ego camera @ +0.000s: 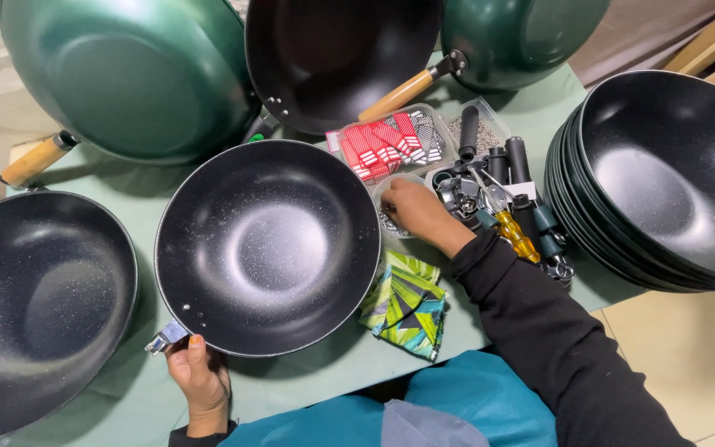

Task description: Attaching a handle bracket to a wok by aligning the components.

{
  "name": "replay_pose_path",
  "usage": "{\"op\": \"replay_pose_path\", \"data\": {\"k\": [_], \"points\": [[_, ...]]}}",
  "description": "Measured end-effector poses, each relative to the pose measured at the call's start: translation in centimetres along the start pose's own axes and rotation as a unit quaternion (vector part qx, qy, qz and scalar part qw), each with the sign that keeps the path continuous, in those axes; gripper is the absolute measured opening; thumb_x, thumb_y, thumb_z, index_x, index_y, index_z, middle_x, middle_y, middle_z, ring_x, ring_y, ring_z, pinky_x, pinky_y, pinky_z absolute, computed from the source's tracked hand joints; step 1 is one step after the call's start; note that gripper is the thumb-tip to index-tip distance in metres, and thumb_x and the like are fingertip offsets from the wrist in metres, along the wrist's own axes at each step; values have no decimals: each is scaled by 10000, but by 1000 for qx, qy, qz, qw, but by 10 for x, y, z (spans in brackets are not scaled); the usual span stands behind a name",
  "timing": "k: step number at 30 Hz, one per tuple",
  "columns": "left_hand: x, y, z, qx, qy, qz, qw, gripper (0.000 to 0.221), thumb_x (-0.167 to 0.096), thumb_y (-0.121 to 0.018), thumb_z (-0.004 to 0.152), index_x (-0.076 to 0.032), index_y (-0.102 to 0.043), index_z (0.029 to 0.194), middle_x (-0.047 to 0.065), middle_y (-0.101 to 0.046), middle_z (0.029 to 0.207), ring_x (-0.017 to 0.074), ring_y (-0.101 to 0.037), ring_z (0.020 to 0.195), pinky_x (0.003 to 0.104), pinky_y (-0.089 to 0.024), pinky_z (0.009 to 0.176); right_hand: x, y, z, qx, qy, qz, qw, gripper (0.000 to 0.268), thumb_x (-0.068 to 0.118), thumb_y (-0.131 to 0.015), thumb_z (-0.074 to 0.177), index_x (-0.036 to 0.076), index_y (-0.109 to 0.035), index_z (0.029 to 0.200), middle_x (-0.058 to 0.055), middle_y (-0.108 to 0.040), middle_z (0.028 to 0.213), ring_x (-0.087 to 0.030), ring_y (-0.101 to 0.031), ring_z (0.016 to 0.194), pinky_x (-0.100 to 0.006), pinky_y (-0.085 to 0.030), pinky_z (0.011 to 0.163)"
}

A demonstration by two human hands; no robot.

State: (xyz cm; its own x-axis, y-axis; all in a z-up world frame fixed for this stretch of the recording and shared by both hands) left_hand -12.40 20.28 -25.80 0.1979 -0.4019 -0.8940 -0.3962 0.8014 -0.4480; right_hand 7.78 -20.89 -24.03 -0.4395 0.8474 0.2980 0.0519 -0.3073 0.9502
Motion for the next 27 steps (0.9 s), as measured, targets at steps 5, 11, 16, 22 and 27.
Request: {"op": "replay_pose_path", "data": {"k": [5, 11, 16, 22, 27], "points": [[-3, -3, -1, 5, -1, 8, 1000, 517, -225, -607, 944, -73, -459, 1416, 150, -588, 1360, 297, -590, 1258, 449, -497, 1115, 11, -3, -1, 53, -32, -74, 995, 70, 96, -620, 887, 44, -651, 853, -136, -488, 834, -426, -580, 681, -550, -425, 504], [-1, -3, 5, 8, -9, 0, 1000, 517, -213, -595, 954, -80, -444, 1430, 151, -581, 1372, 293, -586, 1257, 444, -489, 1123, 15, -5, 0, 41, -2, -136, 990, 34, 58, -632, 863, 26, -639, 870, -137, -501, 813, -415, -601, 668, -544, -473, 513], [8, 6, 17, -29, -22, -4, 999, 440, -250, -622, 968, -70, -521, 1357, 131, -637, 1293, 257, -633, 1191, 402, -516, 1086, 6, -8, 0, 41, 1, -118, 992, 125, 144, -543, 920, 73, -645, 920, -151, -542, 885, -436, -649, 759, -582, -502, 580], [-1, 6, 16, -50, -36, 19, 998, 460, -265, -586, 1015, 0, -552, 1389, 120, -650, 1325, 198, -621, 1192, 325, -493, 1078, 8, 55, -2, 81, -141, -89, 983, 144, 77, -513, 884, 51, -646, 934, -175, -588, 1055, -418, -630, 976, -567, -523, 712], [-19, 0, 5, -89, -4, 66, 994, 213, -200, -522, 1095, -103, -652, 1233, -11, -704, 1017, 15, -628, 884, 173, -554, 838, 25, 134, -23, -226, -49, -142, 963, 82, 228, -761, 901, 213, -703, 957, 9, -590, 860, -233, -684, 788, -375, -557, 734]]}}
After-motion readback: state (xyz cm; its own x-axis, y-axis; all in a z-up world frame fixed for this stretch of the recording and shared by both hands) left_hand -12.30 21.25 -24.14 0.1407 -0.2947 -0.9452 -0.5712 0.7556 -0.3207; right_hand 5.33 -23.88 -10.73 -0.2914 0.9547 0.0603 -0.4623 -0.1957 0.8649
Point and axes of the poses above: each hand's wrist, its own z-axis towards the middle knuckle, its own y-axis out of the back of the hand, x = y × z, the point moved 4 cm from there along z, towards the middle knuckle
